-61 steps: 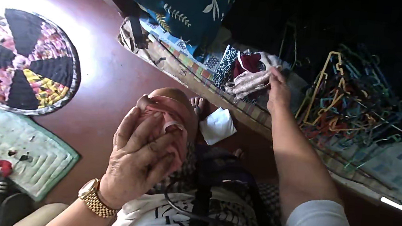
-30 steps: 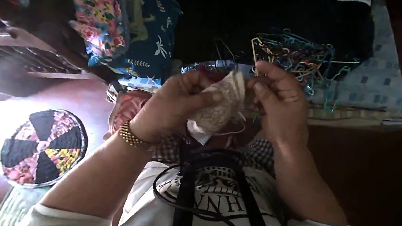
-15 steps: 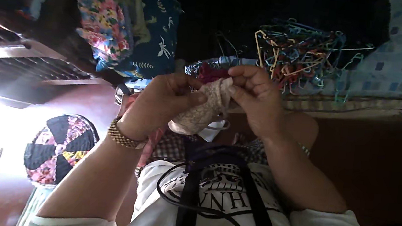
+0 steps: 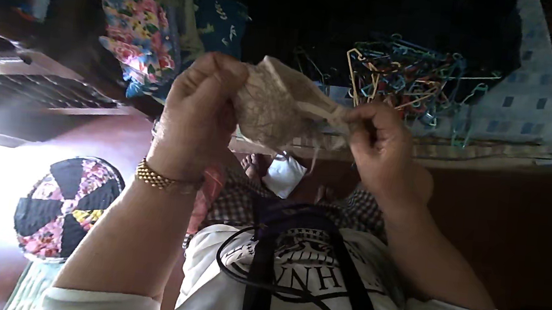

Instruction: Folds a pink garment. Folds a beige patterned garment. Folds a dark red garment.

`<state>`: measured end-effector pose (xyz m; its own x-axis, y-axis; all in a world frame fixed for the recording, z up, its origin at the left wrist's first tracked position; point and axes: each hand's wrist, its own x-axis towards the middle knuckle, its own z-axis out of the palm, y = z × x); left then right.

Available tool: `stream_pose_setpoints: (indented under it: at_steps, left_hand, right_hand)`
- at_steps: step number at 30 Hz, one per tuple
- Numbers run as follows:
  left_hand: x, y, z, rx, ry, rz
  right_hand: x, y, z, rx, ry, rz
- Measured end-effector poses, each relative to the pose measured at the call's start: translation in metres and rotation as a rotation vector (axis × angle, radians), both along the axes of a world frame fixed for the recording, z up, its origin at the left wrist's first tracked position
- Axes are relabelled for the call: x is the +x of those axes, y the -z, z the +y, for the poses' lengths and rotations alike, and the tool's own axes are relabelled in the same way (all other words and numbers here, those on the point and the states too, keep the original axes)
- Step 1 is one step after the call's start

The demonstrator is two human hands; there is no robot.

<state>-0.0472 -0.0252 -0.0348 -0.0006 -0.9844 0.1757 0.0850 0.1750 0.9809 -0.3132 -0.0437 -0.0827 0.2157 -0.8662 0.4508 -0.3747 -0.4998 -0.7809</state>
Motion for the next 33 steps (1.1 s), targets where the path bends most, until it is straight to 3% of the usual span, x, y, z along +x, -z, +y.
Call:
stream_pose_setpoints:
  at_steps: [3, 5, 7, 9, 12, 15, 17, 24, 26, 30, 32, 33]
  left_hand:
    - [-0.001, -0.007, 0.000, 0.104, 0.047, 0.142]
    - [-0.003, -0.009, 0.002, 0.143, 0.069, 0.172]
    - [-0.005, -0.007, 0.005, 0.137, 0.128, 0.165]
    - [-0.006, -0.001, 0.007, 0.082, 0.169, 0.069]
    - [-0.011, 0.009, 0.015, -0.035, 0.151, -0.294]
    - [-0.019, 0.016, 0.025, -0.138, 0.087, -0.588]
    - [-0.020, 0.021, 0.031, -0.177, 0.057, -0.619]
    - [-0.012, 0.034, 0.046, -0.150, 0.041, -0.393]
    - [-0.012, 0.035, 0.048, -0.142, -0.015, -0.283]
    - [-0.013, 0.027, 0.047, -0.045, 0.013, 0.172]
    - [-0.013, 0.016, 0.046, -0.048, 0.056, 0.211]
    - [-0.013, 0.011, 0.045, -0.072, 0.055, 0.127]
  right_hand:
    - [0.001, 0.015, 0.001, 0.043, 0.039, 0.361]
    - [0.003, 0.025, -0.005, 0.199, 0.001, 0.641]
    - [0.007, 0.029, -0.007, 0.368, -0.035, 0.716]
    - [0.011, 0.020, -0.005, 0.335, -0.067, 0.496]
    - [0.024, -0.002, -0.001, 0.392, -0.230, -0.002]
    - [0.038, -0.017, -0.001, 0.485, -0.405, -0.192]
    - [0.046, -0.012, -0.002, 0.408, -0.419, -0.238]
    - [0.060, -0.014, 0.007, 0.409, -0.421, -0.134]
    - [0.061, -0.018, 0.008, 0.319, -0.423, -0.126]
    - [0.066, -0.026, 0.012, 0.092, -0.380, -0.215]
    - [0.068, -0.026, 0.011, -0.086, -0.304, -0.211]
    - [0.069, -0.027, 0.010, -0.165, -0.267, -0.183]
